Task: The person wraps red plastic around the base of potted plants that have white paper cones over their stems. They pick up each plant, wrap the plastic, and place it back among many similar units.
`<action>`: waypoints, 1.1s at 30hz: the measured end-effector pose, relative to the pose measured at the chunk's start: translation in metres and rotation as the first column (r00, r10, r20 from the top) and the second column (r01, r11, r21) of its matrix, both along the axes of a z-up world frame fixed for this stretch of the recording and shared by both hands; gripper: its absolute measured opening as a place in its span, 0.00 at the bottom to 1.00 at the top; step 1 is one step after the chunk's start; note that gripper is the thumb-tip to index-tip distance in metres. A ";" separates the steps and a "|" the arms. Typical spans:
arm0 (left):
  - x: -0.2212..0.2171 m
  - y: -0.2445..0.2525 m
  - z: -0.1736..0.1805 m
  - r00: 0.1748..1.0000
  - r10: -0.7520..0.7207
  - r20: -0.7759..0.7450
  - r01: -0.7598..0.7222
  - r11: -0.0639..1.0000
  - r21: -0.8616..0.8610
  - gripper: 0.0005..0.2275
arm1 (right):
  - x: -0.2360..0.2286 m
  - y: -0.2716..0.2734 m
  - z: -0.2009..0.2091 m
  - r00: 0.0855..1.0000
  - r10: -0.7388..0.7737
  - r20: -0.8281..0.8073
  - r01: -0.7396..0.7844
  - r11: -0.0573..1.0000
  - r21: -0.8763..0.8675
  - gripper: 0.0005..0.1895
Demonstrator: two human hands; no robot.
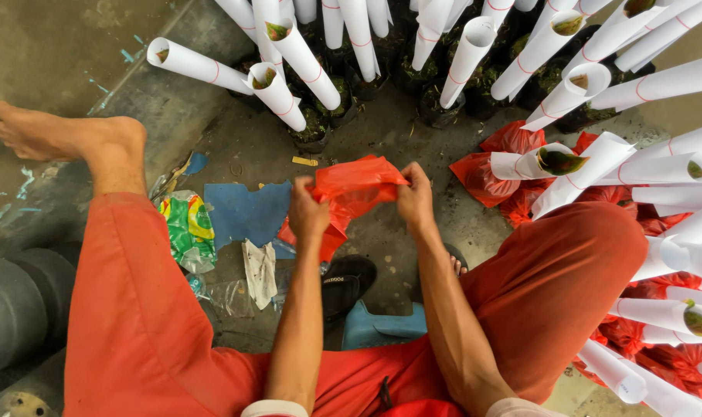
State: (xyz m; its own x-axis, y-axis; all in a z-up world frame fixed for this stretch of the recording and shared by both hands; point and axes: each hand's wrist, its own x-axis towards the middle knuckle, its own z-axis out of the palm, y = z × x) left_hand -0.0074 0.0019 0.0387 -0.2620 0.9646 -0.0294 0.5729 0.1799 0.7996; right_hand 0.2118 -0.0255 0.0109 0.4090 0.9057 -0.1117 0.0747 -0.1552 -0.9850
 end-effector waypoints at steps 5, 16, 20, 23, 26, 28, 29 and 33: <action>-0.044 0.019 -0.042 0.182 0.451 0.874 0.181 0.858 -0.480 0.15 | 0.016 0.002 -0.002 0.436 -0.121 -0.892 -0.138 0.970 -0.199 0.07; 0.020 0.010 -0.073 0.960 -0.083 0.267 0.060 0.994 0.093 0.09 | 0.006 -0.005 -0.015 0.986 0.157 -0.047 -0.162 0.976 -0.144 0.16; 0.038 -0.001 -0.067 0.986 -0.059 0.155 0.073 0.994 -0.083 0.09 | 0.008 -0.006 -0.050 0.763 0.109 0.637 0.054 0.972 -0.230 0.12; 0.048 -0.007 -0.059 0.982 -0.187 0.030 0.173 0.951 0.258 0.20 | 0.028 0.012 -0.075 0.770 0.151 0.620 0.041 0.958 -0.284 0.20; 0.058 -0.007 -0.057 0.884 -0.465 -0.051 0.467 0.880 0.087 0.10 | 0.077 0.050 -0.091 0.882 0.315 0.350 -0.163 0.902 -0.399 0.31; 0.057 -0.006 -0.061 0.828 -0.548 -0.122 0.549 0.835 -0.024 0.07 | 0.109 0.080 -0.100 0.986 0.163 -0.028 -0.160 0.898 -0.410 0.33; 0.055 -0.004 -0.063 0.795 -0.586 -0.157 0.582 0.810 -0.077 0.07 | 0.126 0.098 -0.103 0.963 -0.057 -0.265 -0.059 0.910 -0.410 0.31; 0.049 -0.006 -0.066 0.813 -0.557 -0.168 0.553 0.830 -0.072 0.07 | 0.166 0.135 -0.128 0.865 -0.334 -0.374 0.158 0.889 -0.429 0.26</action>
